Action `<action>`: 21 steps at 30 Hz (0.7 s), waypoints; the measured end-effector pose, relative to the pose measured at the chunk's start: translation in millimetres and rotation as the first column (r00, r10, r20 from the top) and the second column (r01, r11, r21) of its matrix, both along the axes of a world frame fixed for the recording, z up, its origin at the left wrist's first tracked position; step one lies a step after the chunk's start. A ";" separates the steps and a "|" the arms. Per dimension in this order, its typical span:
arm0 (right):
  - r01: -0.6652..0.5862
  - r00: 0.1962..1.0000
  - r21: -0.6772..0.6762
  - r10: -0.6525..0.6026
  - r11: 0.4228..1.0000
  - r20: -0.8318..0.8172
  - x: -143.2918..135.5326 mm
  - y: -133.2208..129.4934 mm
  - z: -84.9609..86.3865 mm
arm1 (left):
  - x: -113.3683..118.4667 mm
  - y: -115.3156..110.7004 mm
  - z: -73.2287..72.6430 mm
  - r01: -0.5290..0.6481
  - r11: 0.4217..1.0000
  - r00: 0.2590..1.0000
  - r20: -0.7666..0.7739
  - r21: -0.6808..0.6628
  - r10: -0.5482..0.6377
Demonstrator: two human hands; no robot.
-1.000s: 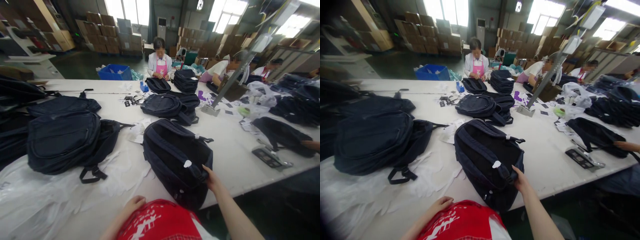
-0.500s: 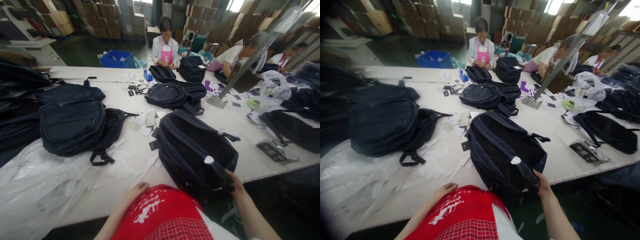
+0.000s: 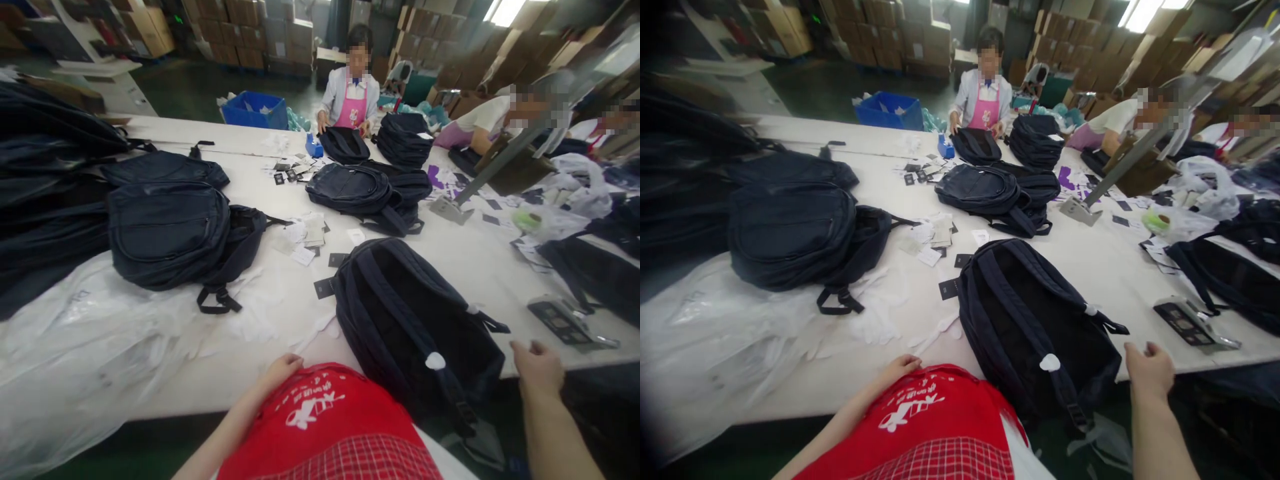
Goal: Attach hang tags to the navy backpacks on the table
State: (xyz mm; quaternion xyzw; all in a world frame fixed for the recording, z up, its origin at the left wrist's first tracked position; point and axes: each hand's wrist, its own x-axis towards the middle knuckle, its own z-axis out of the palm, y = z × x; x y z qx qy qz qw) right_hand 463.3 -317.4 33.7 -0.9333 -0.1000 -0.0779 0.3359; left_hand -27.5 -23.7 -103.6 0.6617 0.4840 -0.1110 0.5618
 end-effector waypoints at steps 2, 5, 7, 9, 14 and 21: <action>-0.047 0.976 0.009 0.044 0.999 0.213 -19.1 48.7 17.2 | -1.6 -1.9 -0.6 -0.025 1.000 1.000 0.005 0.006 0.024; -0.574 0.757 -0.137 0.587 0.807 0.287 -100.6 121.8 9.6 | -2.9 -5.9 -1.1 -0.076 0.997 0.997 0.018 0.017 0.076; -0.766 0.572 -0.275 0.811 0.581 0.120 -165.3 152.5 -17.8 | -4.6 -8.9 -1.6 -0.106 0.994 0.994 0.023 0.022 0.106; -0.805 0.476 -0.437 0.877 0.401 -0.072 -215.0 164.6 -54.2 | -8.2 -12.0 -2.7 -0.126 0.992 0.992 0.026 0.020 0.126; -0.696 0.498 -0.653 0.856 0.299 -0.139 -241.5 156.4 -115.4 | -22.8 -17.9 -7.6 -0.124 0.992 0.992 -0.004 0.018 0.124; -0.603 0.639 -0.624 0.769 0.497 -0.005 -181.2 137.9 -121.1 | -32.7 -18.3 -9.0 0.042 0.990 0.995 -0.095 0.132 -0.029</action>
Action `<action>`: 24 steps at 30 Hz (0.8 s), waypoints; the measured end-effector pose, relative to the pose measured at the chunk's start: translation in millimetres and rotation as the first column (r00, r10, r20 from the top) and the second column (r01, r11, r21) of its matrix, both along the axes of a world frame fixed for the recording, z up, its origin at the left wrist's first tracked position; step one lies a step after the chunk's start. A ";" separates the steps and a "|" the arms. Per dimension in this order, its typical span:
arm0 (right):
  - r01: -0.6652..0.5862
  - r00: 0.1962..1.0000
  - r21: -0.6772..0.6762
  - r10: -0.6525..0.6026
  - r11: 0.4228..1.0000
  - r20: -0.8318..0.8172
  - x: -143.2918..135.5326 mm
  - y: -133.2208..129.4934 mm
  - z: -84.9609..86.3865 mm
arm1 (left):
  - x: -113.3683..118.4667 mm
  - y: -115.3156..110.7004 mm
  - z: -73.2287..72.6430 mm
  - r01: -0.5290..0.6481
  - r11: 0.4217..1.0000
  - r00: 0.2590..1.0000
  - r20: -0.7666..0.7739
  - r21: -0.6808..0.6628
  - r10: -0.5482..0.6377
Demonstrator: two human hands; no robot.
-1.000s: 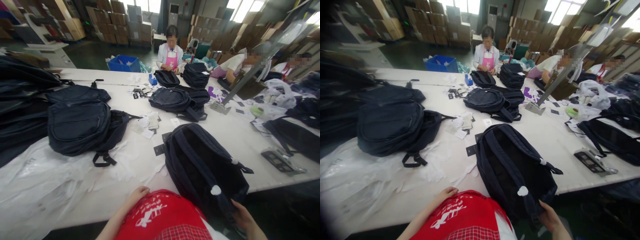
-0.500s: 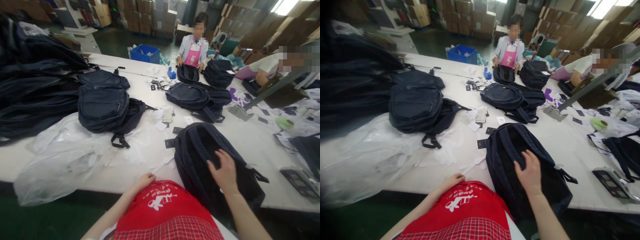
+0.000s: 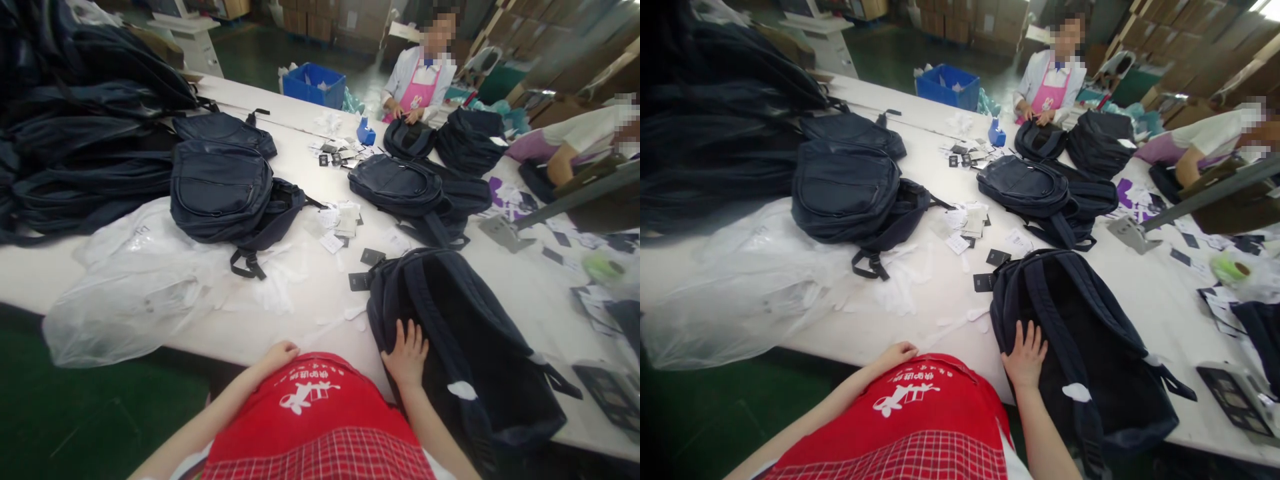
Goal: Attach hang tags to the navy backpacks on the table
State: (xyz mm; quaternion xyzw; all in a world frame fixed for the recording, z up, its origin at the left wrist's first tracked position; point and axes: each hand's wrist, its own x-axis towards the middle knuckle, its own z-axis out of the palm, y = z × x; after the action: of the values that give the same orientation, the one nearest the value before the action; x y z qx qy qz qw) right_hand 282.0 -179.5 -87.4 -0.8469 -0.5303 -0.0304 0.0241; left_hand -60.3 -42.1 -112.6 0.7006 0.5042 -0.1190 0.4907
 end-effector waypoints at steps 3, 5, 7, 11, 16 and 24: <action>0.055 0.998 0.018 -0.055 0.998 0.026 31.2 -2.3 1.4 | 21.2 5.6 2.3 0.135 0.983 0.989 0.038 0.123 -0.140; 0.072 0.996 -0.005 -0.072 0.997 0.043 44.5 0.3 3.4 | 52.8 10.8 3.5 0.243 0.948 0.959 0.098 0.206 -0.267; 0.080 0.995 -0.036 -0.078 0.996 0.064 48.9 4.4 5.5 | 97.3 15.8 3.7 0.327 0.901 0.915 0.145 0.285 -0.377; 0.100 0.991 -0.082 -0.092 0.992 0.099 43.5 9.6 5.7 | 197.6 23.2 -4.8 0.446 0.781 0.821 0.150 0.437 -0.552; 0.140 0.986 -0.082 -0.132 0.987 0.104 56.5 10.1 -4.2 | 265.0 33.6 -37.3 0.559 0.591 0.732 -0.011 0.582 -0.681; 0.304 0.948 -0.083 -0.293 0.949 0.126 173.8 34.4 -7.1 | 266.0 53.9 -68.3 0.554 0.515 0.704 -0.038 0.654 -0.709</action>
State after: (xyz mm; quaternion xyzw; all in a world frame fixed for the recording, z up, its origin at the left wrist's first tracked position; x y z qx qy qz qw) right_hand 455.8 -145.1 -94.5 -0.9145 -0.3973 -0.0543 -0.0538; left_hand 205.7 11.8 -180.9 0.9643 0.1595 -0.0339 0.2085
